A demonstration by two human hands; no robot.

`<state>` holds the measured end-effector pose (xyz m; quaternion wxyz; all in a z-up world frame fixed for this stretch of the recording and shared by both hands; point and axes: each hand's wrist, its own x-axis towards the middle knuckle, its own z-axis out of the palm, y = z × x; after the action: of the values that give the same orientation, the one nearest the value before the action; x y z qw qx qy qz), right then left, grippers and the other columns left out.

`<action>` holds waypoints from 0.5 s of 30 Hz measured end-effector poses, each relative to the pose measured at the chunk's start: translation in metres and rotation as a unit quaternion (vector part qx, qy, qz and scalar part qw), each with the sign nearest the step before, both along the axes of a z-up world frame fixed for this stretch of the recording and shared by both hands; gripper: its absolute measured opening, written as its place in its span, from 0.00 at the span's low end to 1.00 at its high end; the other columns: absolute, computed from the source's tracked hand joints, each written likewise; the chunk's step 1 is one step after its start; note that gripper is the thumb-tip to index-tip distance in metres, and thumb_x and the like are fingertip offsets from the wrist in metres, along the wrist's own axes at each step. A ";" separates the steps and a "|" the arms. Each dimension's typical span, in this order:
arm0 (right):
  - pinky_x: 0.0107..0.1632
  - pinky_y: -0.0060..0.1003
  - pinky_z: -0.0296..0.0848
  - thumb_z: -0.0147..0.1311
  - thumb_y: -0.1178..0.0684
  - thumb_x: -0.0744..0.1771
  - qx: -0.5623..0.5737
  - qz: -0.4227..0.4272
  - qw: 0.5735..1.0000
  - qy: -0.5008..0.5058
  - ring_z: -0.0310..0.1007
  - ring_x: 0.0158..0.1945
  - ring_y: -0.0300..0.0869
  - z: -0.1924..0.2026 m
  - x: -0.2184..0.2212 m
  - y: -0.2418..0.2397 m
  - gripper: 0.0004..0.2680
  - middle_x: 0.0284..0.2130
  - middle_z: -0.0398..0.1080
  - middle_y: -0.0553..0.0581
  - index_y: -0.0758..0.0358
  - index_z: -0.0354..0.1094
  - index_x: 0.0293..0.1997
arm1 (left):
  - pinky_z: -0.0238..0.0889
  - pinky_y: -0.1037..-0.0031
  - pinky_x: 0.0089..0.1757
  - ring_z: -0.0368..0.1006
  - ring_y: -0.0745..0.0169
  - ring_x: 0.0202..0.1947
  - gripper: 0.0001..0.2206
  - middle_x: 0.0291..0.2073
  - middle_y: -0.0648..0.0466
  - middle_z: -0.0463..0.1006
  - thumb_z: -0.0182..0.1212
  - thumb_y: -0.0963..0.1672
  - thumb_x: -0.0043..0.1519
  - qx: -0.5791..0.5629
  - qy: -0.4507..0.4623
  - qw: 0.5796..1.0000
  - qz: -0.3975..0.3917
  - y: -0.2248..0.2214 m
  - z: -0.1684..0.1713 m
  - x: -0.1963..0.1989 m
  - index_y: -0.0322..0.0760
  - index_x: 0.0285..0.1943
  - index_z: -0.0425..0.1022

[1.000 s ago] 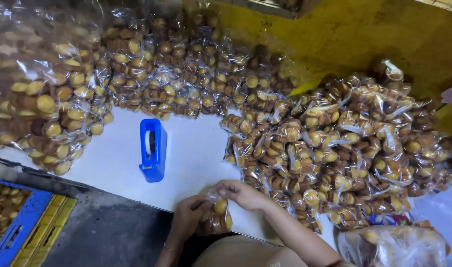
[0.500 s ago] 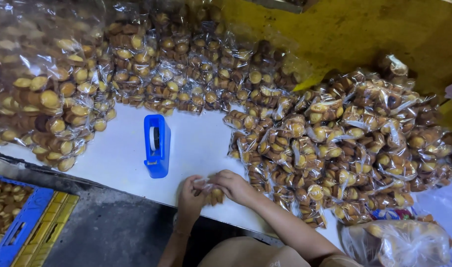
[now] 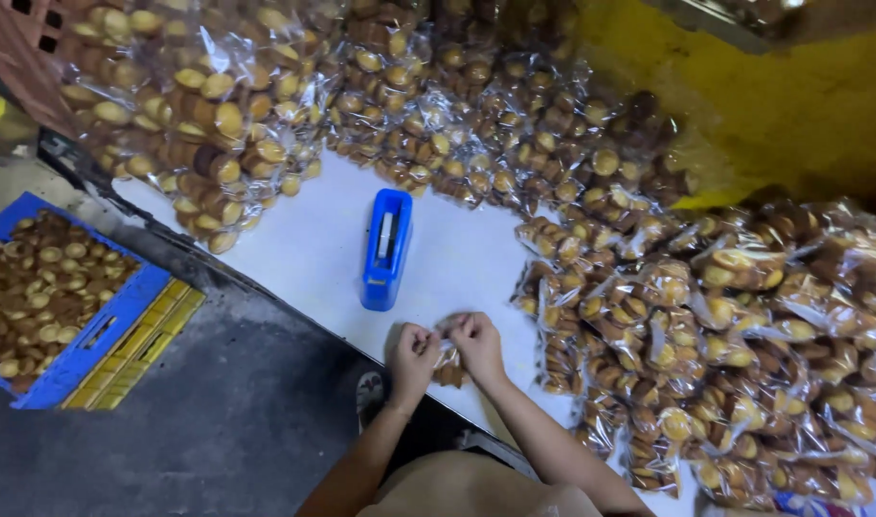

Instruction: Sealing plastic bags filled with small baked goods using a manual tape dispenser at a packaging station.

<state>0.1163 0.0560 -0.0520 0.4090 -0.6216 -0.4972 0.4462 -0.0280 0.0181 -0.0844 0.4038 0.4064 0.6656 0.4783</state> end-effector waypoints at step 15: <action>0.35 0.35 0.64 0.65 0.56 0.61 0.084 0.213 0.960 -0.158 0.69 0.29 0.39 0.069 -0.108 0.052 0.08 0.23 0.70 0.48 0.54 0.70 0.19 | 0.63 0.78 0.34 0.57 0.73 0.25 0.14 0.20 0.59 0.62 0.66 0.39 0.60 0.088 -0.001 0.994 -0.062 0.007 0.083 -0.139 0.40 0.27 0.61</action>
<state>0.0082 0.1080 0.0173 0.2713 -0.5272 -0.7124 0.3756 -0.1669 0.0255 -0.0009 0.3963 0.4798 0.5942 0.5096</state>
